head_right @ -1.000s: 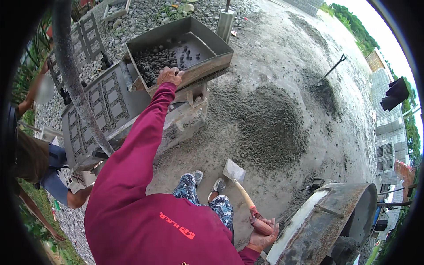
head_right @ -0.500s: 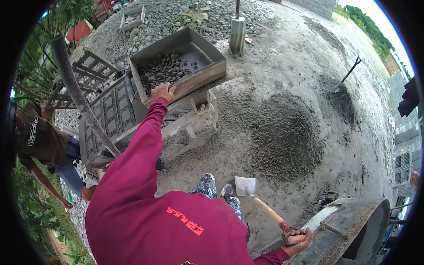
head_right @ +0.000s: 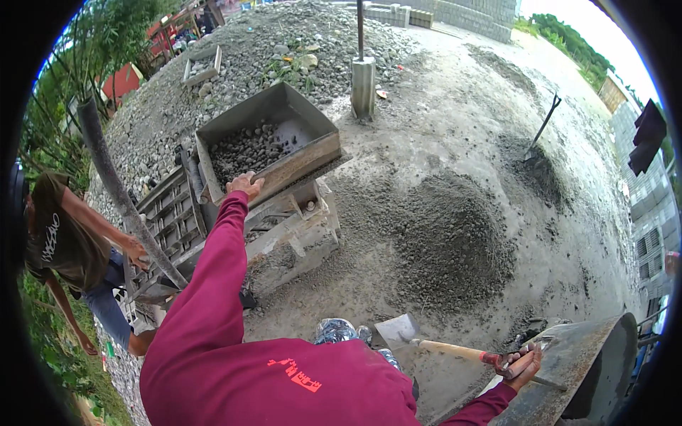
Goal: The person carries a concrete block and places it on a stack, then uses a shovel to repeatedly move aggregate from a pile into a metal hopper.
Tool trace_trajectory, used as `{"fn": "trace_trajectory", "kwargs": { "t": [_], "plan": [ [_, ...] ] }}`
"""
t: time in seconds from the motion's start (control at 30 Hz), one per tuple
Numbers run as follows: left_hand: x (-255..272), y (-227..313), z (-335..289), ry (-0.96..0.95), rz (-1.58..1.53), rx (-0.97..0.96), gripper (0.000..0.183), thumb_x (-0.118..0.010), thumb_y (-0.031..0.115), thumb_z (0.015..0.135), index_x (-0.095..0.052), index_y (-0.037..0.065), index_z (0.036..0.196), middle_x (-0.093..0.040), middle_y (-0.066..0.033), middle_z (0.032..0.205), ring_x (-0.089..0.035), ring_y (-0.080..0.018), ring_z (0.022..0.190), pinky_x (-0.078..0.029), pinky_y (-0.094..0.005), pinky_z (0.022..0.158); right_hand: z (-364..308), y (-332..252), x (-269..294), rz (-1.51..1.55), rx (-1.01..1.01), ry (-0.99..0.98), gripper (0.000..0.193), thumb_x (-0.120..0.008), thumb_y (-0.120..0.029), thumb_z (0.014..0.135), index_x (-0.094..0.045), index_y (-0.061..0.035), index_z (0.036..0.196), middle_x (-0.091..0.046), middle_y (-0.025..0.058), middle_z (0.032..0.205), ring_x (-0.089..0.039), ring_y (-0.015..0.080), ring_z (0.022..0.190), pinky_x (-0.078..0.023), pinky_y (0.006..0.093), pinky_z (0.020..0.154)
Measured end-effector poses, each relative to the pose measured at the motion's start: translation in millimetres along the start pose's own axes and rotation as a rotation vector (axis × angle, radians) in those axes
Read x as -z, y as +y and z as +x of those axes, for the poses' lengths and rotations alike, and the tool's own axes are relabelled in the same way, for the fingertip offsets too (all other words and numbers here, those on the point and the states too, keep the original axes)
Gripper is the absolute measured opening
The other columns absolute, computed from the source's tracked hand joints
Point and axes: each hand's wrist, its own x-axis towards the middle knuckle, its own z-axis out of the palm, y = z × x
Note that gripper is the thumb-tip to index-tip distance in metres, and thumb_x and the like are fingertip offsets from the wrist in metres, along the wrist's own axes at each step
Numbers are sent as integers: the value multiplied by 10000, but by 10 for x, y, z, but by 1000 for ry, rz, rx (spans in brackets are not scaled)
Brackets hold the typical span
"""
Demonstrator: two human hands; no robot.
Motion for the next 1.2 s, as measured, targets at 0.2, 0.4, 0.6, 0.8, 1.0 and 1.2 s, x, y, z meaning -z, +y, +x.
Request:
{"fn": "trace_trajectory", "kwargs": {
  "t": [0.2, 0.4, 0.6, 0.8, 1.0, 1.2],
  "plan": [
    [-6, 7, -68, -26, -33, 14, 545, -502, 485, 809, -506, 159, 1245, -538, -115, 1248, -491, -277, 1171, -327, -423, 984, 196, -31, 13, -4, -7, -54, 363, -587, -419, 843, -514, -73, 931, -472, -15, 591, -433, 104, 378, -377, 260, 315],
    [49, 3, -57, -124, -39, 84, 674, -501, 528, 799, -374, 197, 1372, -444, -95, 1357, -415, -266, 1254, -203, -417, 1090, 215, 0, -124, -38, -20, -54, 390, -597, -427, 839, -516, -56, 930, -467, -10, 605, -416, 98, 386, -379, 263, 331],
    [-63, 63, 83, 17, -31, 13, 589, -503, 443, 747, -499, 178, 1273, -542, -84, 1253, -484, -263, 1171, -294, -421, 971, 256, -44, -40, -26, -40, -119, 354, -563, -404, 870, -539, -52, 902, -435, -24, 609, -394, 86, 407, -344, 258, 344],
    [-118, -64, 86, -41, -43, 49, 568, -508, 465, 762, -508, 188, 1257, -532, -71, 1261, -437, -253, 1199, -272, -438, 982, 361, -37, -2, -28, -66, -113, 364, -553, -402, 879, -570, -42, 927, -474, -9, 623, -421, 90, 434, -363, 258, 362],
    [-145, -21, 80, -3, -19, 32, 543, -495, 457, 780, -502, 191, 1253, -531, -55, 1249, -428, -246, 1206, -260, -455, 1000, 556, -34, 65, -74, -42, -153, 411, -567, -412, 870, -550, -20, 994, -488, 16, 663, -432, 94, 467, -370, 257, 375],
    [-88, 57, 65, -7, -31, 18, 529, -499, 455, 779, -511, 190, 1237, -517, -33, 1269, -414, -239, 1220, -260, -446, 1010, 568, -32, -19, -159, 64, -72, 400, -547, -392, 889, -566, -4, 985, -468, 12, 637, -404, 113, 435, -361, 249, 379]
  ]
}}
